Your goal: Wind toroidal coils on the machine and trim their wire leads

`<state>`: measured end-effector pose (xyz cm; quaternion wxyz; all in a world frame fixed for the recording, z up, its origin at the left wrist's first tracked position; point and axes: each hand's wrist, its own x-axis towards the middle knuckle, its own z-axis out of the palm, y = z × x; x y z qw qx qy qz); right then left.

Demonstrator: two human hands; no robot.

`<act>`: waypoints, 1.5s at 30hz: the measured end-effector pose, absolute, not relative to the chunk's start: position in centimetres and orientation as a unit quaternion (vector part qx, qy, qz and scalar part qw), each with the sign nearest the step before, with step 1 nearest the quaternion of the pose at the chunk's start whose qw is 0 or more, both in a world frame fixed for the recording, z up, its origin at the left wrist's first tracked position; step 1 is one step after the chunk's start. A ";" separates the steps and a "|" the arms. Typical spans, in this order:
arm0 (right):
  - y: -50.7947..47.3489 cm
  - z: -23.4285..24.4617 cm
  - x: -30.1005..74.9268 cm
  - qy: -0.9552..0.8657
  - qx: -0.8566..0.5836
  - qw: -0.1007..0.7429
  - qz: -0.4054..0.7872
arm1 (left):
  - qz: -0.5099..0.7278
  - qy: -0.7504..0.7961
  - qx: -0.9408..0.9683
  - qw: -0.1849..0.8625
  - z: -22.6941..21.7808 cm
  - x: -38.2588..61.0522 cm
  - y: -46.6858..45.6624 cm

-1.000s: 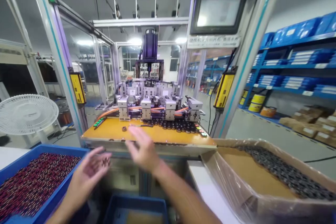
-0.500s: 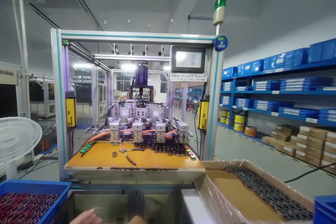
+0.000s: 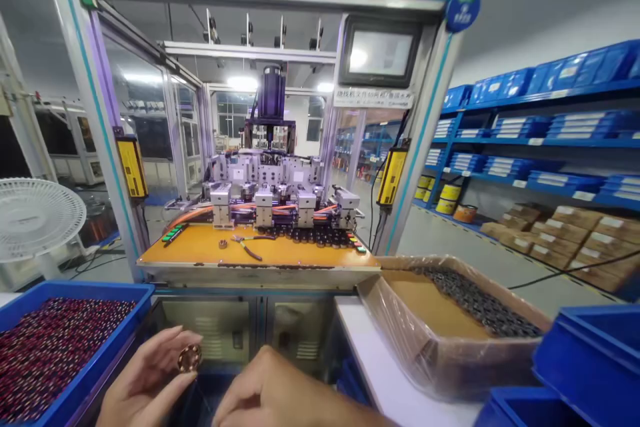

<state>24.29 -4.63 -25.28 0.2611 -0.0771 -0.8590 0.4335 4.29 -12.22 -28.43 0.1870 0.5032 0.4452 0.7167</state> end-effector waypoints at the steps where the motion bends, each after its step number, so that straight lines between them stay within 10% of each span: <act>1: -4.6 -25.0 24.4 -0.849 -0.074 0.270 0.448 | 0.714 0.436 0.518 0.178 -28.4 4.4 -12.4; 14: -5.9 -25.1 21.2 -0.690 -0.184 0.378 0.589 | 0.590 0.355 0.723 0.055 -28.7 3.9 -12.1; 24: -7.1 -27.0 21.0 -0.616 -0.154 0.477 0.608 | 0.681 0.327 0.619 0.214 -27.4 5.3 -12.2; 37: -6.7 -25.3 21.6 -0.667 -0.172 0.398 0.606 | 0.643 0.303 0.663 0.237 -28.1 4.7 -13.1; 45: -7.7 -27.5 21.8 -0.644 -0.164 0.416 0.621 | 0.677 0.261 0.534 0.434 -28.1 4.8 -12.8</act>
